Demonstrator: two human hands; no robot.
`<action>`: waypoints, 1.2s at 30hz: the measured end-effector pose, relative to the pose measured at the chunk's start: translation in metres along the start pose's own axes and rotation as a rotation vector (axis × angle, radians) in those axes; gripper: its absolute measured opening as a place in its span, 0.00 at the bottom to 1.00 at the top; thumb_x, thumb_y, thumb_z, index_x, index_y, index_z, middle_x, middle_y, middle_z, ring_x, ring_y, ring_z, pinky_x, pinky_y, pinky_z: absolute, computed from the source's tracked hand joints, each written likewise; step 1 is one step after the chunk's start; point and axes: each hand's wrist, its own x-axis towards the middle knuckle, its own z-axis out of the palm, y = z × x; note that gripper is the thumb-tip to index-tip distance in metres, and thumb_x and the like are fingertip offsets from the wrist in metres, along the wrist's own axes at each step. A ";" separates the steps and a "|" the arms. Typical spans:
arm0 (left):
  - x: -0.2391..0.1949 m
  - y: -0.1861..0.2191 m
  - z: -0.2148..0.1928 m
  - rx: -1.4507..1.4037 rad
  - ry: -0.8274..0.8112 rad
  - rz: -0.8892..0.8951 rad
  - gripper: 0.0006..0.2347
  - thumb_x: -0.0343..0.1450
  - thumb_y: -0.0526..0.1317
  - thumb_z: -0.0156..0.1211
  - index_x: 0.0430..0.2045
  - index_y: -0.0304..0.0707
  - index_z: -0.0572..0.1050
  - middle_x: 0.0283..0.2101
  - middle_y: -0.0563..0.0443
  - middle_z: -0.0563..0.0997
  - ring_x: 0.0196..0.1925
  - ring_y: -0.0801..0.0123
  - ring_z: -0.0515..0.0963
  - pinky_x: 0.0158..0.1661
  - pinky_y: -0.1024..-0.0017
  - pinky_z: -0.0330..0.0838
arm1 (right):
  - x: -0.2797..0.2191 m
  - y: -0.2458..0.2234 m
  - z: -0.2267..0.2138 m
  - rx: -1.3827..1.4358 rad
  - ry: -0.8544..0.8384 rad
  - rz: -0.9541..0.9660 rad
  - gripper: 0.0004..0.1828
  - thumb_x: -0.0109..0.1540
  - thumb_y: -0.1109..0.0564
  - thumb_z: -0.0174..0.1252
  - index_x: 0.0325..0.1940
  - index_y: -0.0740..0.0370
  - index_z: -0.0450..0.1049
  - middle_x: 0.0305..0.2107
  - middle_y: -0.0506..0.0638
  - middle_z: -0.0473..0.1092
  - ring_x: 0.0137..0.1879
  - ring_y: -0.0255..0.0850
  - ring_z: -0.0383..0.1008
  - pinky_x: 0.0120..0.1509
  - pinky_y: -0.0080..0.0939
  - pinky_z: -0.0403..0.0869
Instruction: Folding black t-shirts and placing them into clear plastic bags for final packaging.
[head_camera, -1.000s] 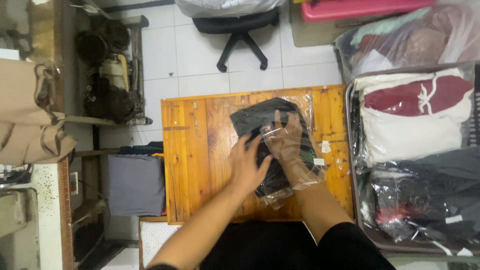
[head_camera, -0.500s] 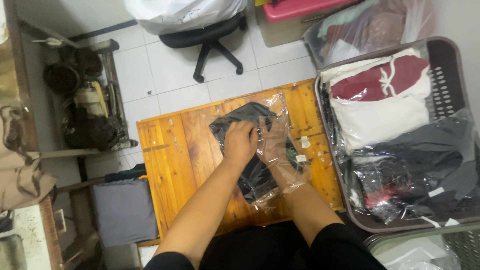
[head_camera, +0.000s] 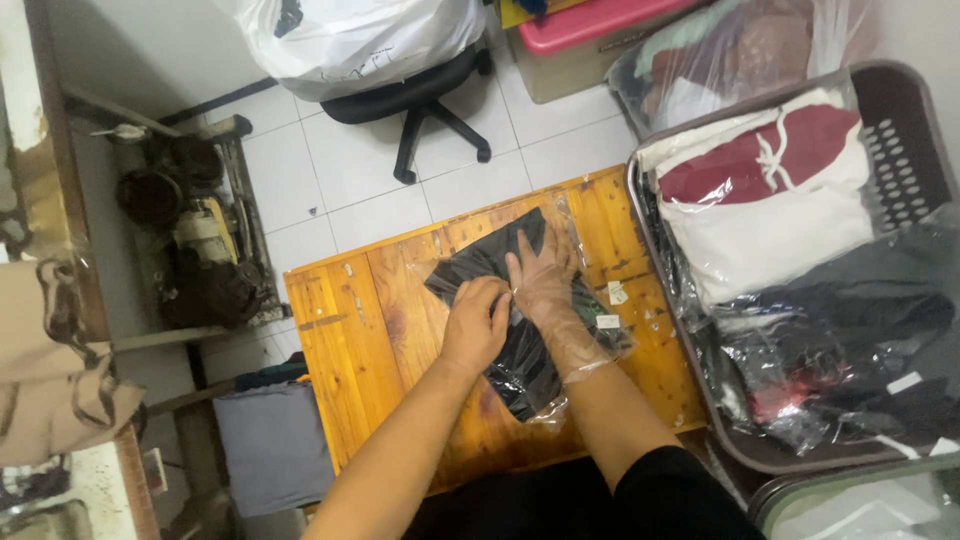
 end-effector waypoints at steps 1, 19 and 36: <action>-0.003 -0.004 0.001 0.004 -0.013 0.003 0.03 0.64 0.33 0.48 0.22 0.38 0.70 0.27 0.49 0.74 0.33 0.60 0.73 0.36 0.71 0.66 | 0.000 0.000 0.005 0.010 -0.002 0.009 0.27 0.61 0.36 0.28 0.62 0.42 0.52 0.62 0.58 0.40 0.68 0.51 0.30 0.65 0.52 0.37; -0.063 -0.099 0.030 -0.233 0.196 -1.168 0.08 0.64 0.47 0.54 0.25 0.47 0.78 0.22 0.47 0.77 0.33 0.62 0.77 0.29 0.71 0.70 | 0.005 0.015 0.034 -0.093 0.213 0.007 0.26 0.56 0.46 0.48 0.59 0.32 0.55 0.44 0.55 0.60 0.55 0.49 0.58 0.53 0.50 0.58; -0.090 -0.073 0.040 -0.792 0.152 -1.129 0.07 0.64 0.33 0.53 0.34 0.31 0.70 0.23 0.51 0.72 0.20 0.77 0.70 0.22 0.82 0.73 | -0.062 0.028 0.018 -0.190 0.581 -0.555 0.29 0.59 0.51 0.43 0.59 0.71 0.51 0.57 0.67 0.50 0.65 0.55 0.47 0.67 0.53 0.40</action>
